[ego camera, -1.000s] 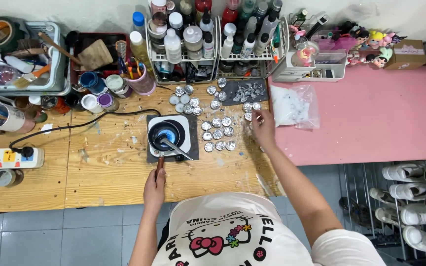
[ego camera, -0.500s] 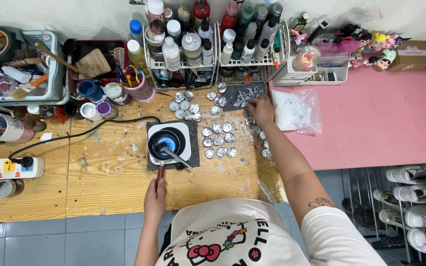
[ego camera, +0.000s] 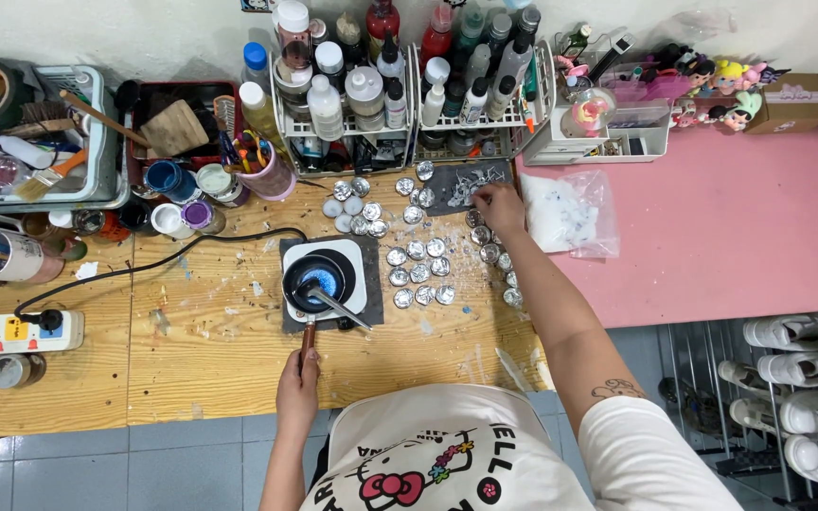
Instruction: The recorder melts wax in a small pot over a heating plate and fills small metal candle tins, occasionally adding decorative flakes.
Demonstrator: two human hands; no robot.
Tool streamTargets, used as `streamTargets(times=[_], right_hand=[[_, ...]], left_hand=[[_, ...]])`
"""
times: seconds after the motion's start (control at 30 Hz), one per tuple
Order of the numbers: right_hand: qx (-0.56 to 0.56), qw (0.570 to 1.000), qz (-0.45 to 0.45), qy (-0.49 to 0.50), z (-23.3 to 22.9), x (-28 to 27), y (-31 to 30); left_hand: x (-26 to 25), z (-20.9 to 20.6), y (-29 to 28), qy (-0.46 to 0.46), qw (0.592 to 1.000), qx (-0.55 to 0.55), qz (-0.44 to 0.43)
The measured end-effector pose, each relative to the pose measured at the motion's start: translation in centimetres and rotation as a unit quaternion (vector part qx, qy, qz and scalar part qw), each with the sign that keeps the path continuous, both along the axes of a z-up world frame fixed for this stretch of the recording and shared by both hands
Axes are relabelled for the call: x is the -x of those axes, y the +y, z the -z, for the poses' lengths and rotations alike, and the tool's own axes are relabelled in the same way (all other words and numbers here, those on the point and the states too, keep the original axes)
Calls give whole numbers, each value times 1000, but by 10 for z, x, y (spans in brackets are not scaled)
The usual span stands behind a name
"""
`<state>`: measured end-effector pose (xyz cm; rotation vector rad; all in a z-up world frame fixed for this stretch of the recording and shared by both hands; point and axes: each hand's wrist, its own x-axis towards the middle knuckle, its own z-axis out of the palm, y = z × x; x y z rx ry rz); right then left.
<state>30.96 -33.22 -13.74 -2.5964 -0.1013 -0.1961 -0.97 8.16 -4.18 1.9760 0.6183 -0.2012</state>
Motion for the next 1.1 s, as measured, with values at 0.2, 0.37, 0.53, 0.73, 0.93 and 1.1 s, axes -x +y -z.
streamTargets(times=[0.2, 0.37, 0.53, 0.73, 0.93, 1.1], right_hand=[[-128, 990, 40, 33, -5, -6, -4], [-190, 978, 54, 65, -3, -5, -6], [-241, 960, 89, 111, 3, -8, -8], [-295, 949, 14, 108, -37, 33, 14], [-140, 974, -81, 156, -56, 97, 51], [-3, 985, -119, 123, -49, 126, 62]], left_hand=[[2, 11, 2, -24, 1000, 15, 6], [1, 5, 0, 0, 1000, 17, 0], [0, 2, -1, -8, 1000, 19, 2], [-2, -12, -4, 12, 1000, 19, -5], [-1, -10, -4, 22, 1000, 13, -2], [-1, 5, -1, 16, 1000, -3, -3]])
